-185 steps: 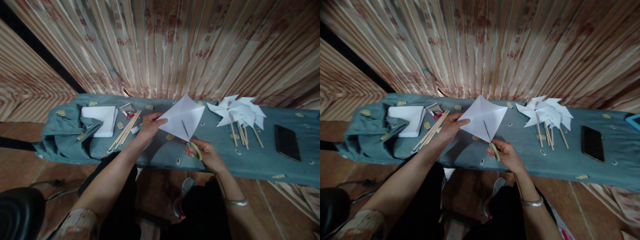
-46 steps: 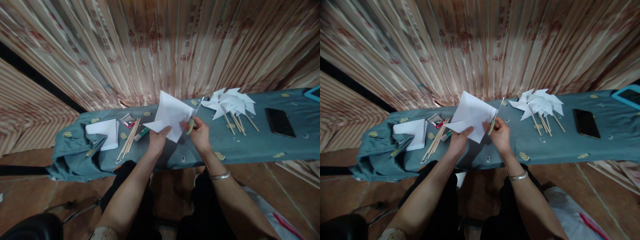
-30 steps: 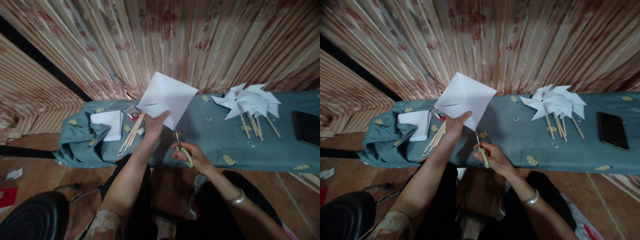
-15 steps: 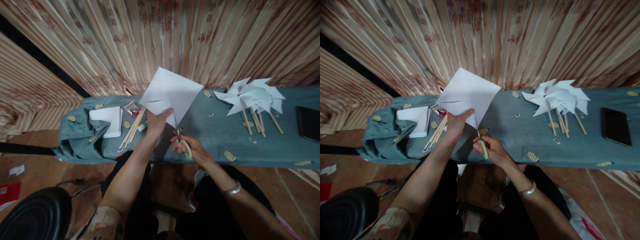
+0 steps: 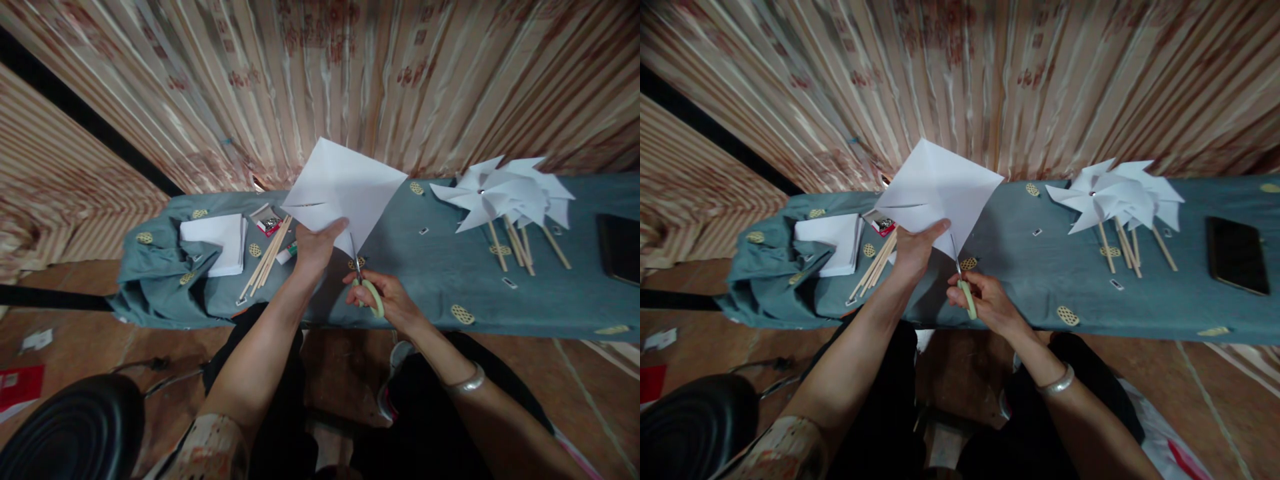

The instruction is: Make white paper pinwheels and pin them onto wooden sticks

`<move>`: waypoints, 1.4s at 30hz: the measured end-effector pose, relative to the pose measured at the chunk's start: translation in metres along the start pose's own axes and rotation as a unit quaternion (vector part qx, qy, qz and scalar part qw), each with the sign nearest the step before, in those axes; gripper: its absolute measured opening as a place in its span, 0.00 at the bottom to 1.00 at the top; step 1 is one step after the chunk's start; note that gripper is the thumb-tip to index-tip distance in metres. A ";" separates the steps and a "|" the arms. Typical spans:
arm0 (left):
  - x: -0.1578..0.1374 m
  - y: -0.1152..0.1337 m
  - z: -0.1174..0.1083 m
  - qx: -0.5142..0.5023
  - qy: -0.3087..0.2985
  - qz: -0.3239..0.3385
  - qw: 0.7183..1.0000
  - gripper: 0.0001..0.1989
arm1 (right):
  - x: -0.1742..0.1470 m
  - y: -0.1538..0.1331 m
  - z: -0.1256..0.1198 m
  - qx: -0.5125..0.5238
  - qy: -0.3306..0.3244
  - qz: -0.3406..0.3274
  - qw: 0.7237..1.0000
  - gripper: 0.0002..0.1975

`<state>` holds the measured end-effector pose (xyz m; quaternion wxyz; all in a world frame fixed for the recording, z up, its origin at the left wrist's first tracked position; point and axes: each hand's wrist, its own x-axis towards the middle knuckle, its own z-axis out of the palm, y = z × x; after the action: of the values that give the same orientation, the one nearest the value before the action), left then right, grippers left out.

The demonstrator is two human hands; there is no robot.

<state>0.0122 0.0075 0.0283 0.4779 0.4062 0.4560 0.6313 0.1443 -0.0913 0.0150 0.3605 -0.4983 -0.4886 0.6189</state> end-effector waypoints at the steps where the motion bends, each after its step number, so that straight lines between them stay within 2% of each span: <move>1: 0.000 -0.001 0.000 -0.001 0.000 0.001 1.000 0.19 | 0.000 0.000 0.000 0.002 0.000 0.001 1.000 0.28; 15: 0.000 0.003 -0.001 -0.004 0.005 0.002 1.000 0.17 | 0.002 0.005 0.003 0.026 0.010 -0.005 1.000 0.27; 27: 0.002 0.001 -0.002 -0.009 0.008 0.001 1.000 0.22 | 0.002 0.001 0.006 0.058 0.021 0.012 0.998 0.25; 36: 0.002 0.003 -0.002 0.003 0.011 0.005 1.000 0.20 | 0.002 0.001 0.006 0.056 0.029 0.027 0.998 0.25; 42: 0.002 0.003 -0.002 -0.004 0.023 -0.019 1.000 0.16 | 0.001 0.001 0.006 0.054 0.035 0.017 0.998 0.24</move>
<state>0.0088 0.0090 0.0307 0.4810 0.3810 0.4717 0.6332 0.1382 -0.0920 0.0143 0.3929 -0.5083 -0.4330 0.6323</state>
